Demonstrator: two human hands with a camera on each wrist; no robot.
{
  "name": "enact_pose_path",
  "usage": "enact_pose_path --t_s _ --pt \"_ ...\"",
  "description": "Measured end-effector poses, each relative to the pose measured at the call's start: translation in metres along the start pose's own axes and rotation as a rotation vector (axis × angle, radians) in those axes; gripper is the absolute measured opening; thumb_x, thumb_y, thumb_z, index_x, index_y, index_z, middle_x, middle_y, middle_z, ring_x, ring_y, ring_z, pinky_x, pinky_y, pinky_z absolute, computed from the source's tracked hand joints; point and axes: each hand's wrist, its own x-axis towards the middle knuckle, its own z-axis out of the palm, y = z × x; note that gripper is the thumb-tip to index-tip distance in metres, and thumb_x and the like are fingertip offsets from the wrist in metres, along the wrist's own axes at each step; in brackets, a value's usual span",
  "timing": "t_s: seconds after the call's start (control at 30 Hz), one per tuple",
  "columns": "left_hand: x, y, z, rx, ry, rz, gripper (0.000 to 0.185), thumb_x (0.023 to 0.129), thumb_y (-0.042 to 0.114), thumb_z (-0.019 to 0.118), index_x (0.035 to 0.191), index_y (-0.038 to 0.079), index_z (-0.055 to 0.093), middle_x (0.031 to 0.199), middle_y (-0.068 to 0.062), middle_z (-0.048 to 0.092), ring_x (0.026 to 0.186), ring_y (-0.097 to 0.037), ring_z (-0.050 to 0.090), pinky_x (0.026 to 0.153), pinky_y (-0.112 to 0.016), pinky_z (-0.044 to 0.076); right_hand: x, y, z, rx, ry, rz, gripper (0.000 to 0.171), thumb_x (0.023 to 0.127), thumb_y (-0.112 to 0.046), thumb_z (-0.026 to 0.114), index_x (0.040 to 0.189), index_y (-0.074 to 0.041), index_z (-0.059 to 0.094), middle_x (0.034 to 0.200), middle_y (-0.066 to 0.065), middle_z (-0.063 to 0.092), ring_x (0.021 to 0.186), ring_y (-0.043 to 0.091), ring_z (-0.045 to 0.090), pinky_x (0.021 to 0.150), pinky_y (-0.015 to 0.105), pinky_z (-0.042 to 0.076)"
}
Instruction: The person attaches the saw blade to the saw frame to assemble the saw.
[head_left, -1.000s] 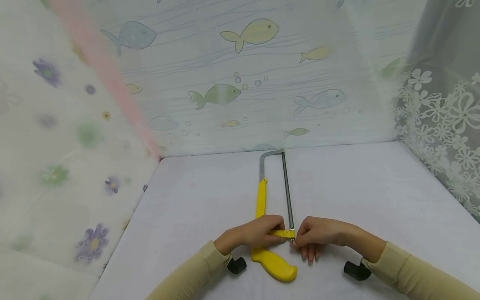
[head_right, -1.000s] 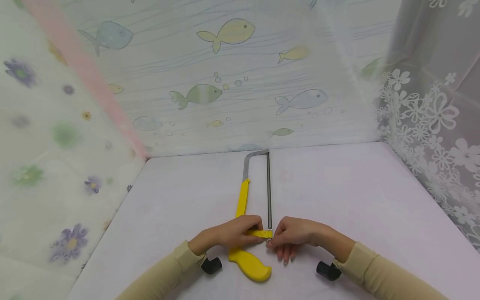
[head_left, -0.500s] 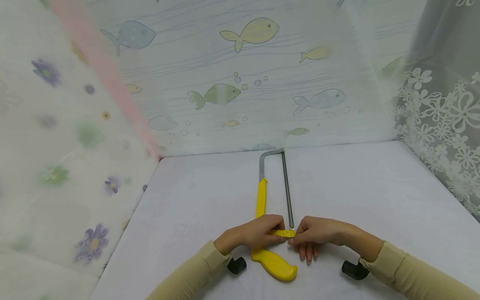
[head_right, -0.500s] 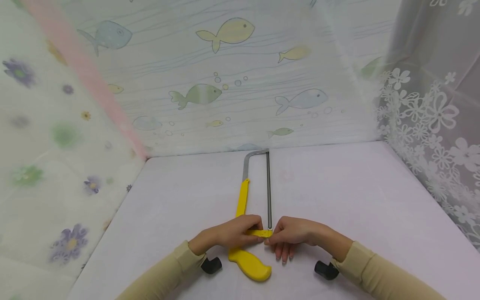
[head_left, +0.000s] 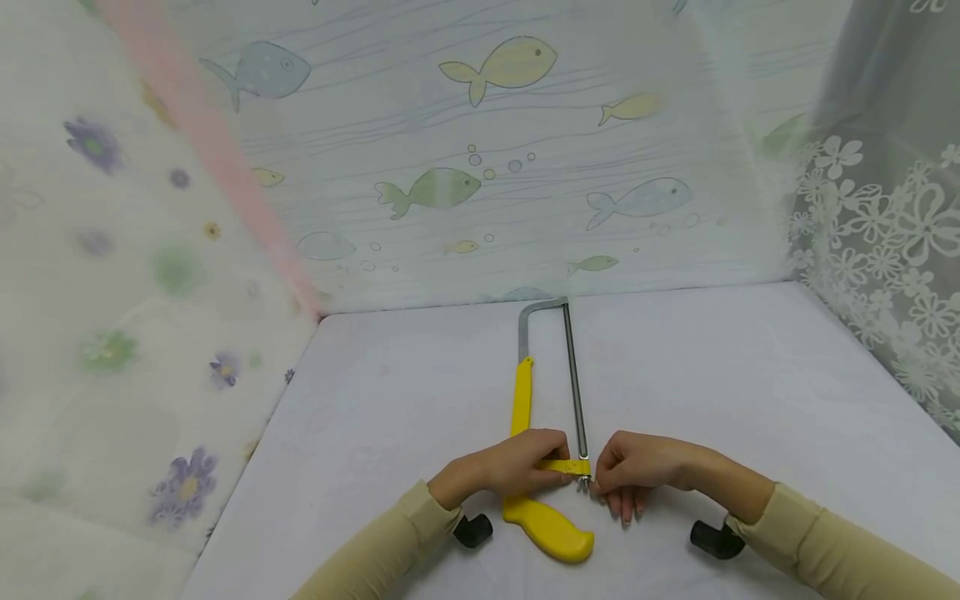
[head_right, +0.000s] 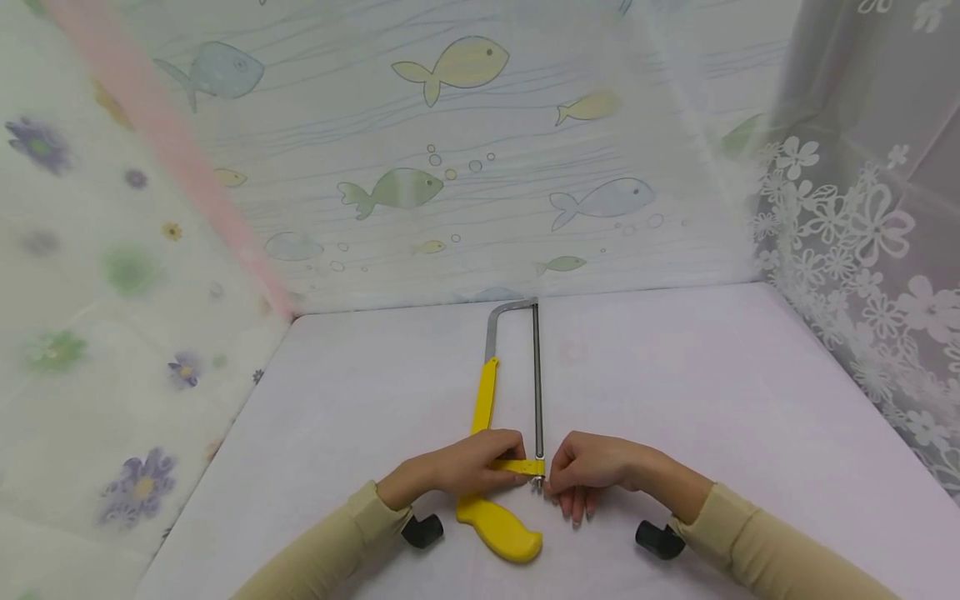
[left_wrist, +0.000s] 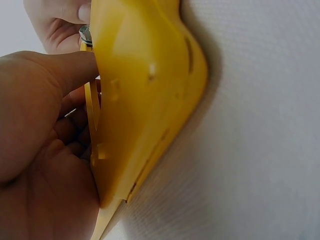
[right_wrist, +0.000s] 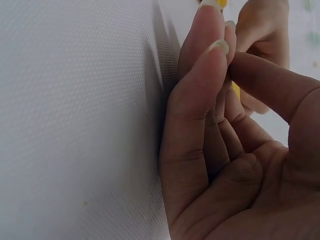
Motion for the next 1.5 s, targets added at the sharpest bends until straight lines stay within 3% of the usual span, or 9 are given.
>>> enact_pose_path --t_s 0.23,0.6,0.83,1.1,1.5 --pt "0.0003 -0.0007 -0.0002 -0.003 -0.007 0.000 0.011 0.102 0.021 0.066 0.102 0.015 0.057 0.090 0.008 0.056 0.083 -0.003 0.049 0.076 -0.015 0.043 0.0026 -0.0006 0.0020 0.007 -0.018 -0.009 0.026 0.095 -0.016 0.072 0.088 0.009 0.072 0.069 0.007 0.070 0.055 0.011 0.065 0.049 0.020 0.049" --pt "0.0009 -0.0025 0.0003 -0.002 -0.012 0.015 0.010 0.102 0.019 0.065 0.104 0.013 0.057 0.092 0.008 0.056 0.083 -0.002 0.050 0.077 -0.014 0.044 0.0075 -0.0017 0.0073 0.008 0.020 0.029 0.042 0.099 -0.031 0.068 0.082 0.007 0.073 0.068 0.009 0.071 0.052 0.012 0.066 0.046 0.019 0.046" --pt "-0.0002 -0.0012 -0.0002 -0.006 -0.009 0.013 0.011 0.102 0.020 0.066 0.104 0.013 0.057 0.092 0.008 0.056 0.082 -0.002 0.049 0.075 -0.014 0.043 0.0068 -0.0021 0.0071 0.008 0.018 0.026 0.042 0.099 -0.031 0.068 0.082 0.008 0.073 0.068 0.009 0.071 0.052 0.012 0.066 0.046 0.019 0.046" --pt "0.0001 -0.0013 -0.0004 0.004 -0.003 0.008 0.011 0.102 0.021 0.066 0.102 0.014 0.057 0.091 0.008 0.055 0.083 -0.003 0.049 0.075 -0.014 0.042 0.0022 0.0018 0.0014 -0.002 0.015 0.011 0.030 0.099 -0.023 0.067 0.086 0.003 0.074 0.071 0.009 0.071 0.054 0.011 0.066 0.048 0.019 0.047" --pt "-0.0007 0.0009 -0.0014 -0.008 -0.004 0.002 0.011 0.102 0.021 0.066 0.102 0.014 0.057 0.090 0.008 0.055 0.082 -0.002 0.049 0.074 -0.014 0.043 -0.0003 0.0016 0.0005 0.007 0.000 -0.026 0.024 0.098 -0.014 0.067 0.088 0.008 0.072 0.069 0.007 0.069 0.056 0.012 0.066 0.049 0.020 0.049"
